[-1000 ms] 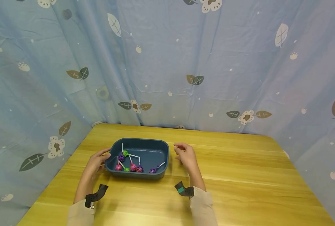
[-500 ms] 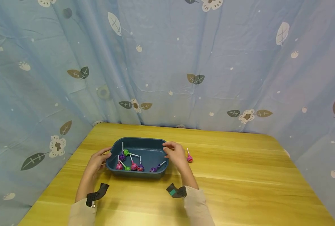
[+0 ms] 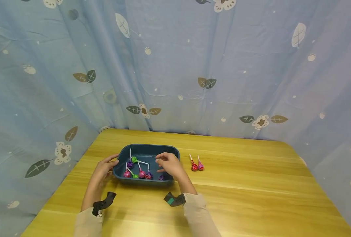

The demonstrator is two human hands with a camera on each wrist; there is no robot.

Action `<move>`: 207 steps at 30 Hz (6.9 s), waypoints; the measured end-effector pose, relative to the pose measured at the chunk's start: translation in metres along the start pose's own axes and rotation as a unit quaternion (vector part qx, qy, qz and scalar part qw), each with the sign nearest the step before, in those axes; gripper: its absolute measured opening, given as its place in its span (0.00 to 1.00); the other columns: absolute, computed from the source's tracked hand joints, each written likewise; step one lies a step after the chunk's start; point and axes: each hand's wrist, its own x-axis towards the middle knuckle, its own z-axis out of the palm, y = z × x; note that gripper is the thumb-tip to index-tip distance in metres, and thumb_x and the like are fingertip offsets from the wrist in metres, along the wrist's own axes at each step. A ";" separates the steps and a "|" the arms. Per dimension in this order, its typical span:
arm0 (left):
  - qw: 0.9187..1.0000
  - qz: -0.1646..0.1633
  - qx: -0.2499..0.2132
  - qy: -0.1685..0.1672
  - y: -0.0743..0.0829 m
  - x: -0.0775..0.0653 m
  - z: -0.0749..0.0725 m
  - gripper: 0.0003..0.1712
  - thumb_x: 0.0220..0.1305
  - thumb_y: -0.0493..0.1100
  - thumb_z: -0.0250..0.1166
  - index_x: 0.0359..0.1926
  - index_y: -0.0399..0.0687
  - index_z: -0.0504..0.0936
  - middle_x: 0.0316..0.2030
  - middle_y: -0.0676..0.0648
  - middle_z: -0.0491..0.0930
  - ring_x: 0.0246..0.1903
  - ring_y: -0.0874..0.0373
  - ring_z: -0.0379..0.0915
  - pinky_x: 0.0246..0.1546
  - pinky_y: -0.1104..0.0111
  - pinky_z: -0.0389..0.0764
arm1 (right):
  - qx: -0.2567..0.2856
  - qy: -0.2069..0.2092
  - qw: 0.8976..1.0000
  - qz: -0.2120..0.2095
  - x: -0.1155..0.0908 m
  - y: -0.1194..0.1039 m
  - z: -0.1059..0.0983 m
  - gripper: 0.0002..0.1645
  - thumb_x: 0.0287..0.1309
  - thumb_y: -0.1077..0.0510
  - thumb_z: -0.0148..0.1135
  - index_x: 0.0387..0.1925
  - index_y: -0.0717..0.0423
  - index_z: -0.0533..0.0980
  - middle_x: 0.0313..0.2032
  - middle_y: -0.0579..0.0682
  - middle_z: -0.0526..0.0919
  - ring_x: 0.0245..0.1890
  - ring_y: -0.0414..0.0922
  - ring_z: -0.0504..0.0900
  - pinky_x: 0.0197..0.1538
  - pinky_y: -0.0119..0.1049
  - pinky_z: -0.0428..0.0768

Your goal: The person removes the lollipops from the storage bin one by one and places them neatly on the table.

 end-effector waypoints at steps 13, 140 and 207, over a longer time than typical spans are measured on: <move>1.000 0.016 -0.020 -0.011 -0.001 0.000 -0.002 0.26 0.70 0.40 0.57 0.66 0.36 0.69 0.48 0.36 0.78 0.40 0.49 0.78 0.35 0.66 0.79 | -0.051 -0.025 0.998 0.038 0.013 0.008 0.024 0.19 0.66 0.60 0.57 0.53 0.68 0.74 0.45 0.60 0.78 0.43 0.57 0.77 0.41 0.44 0.81; 1.000 -0.002 -0.009 -0.011 0.006 -0.002 0.001 0.24 0.73 0.37 0.51 0.68 0.38 0.67 0.56 0.29 0.72 0.41 0.47 0.77 0.36 0.66 0.79 | 0.042 0.126 0.991 0.030 -0.039 -0.002 -0.101 0.27 0.64 0.68 0.54 0.65 0.67 0.67 0.53 0.64 0.72 0.43 0.45 0.80 0.57 0.51 0.72; 1.000 -0.013 -0.008 0.019 -0.049 0.050 -0.004 0.23 0.71 0.41 0.55 0.66 0.50 0.73 0.55 0.38 0.75 0.40 0.52 0.78 0.35 0.67 0.78 | -0.080 0.269 0.949 0.142 -0.046 0.046 -0.126 0.21 0.61 0.71 0.53 0.56 0.75 0.72 0.43 0.65 0.79 0.37 0.50 0.78 0.38 0.37 0.76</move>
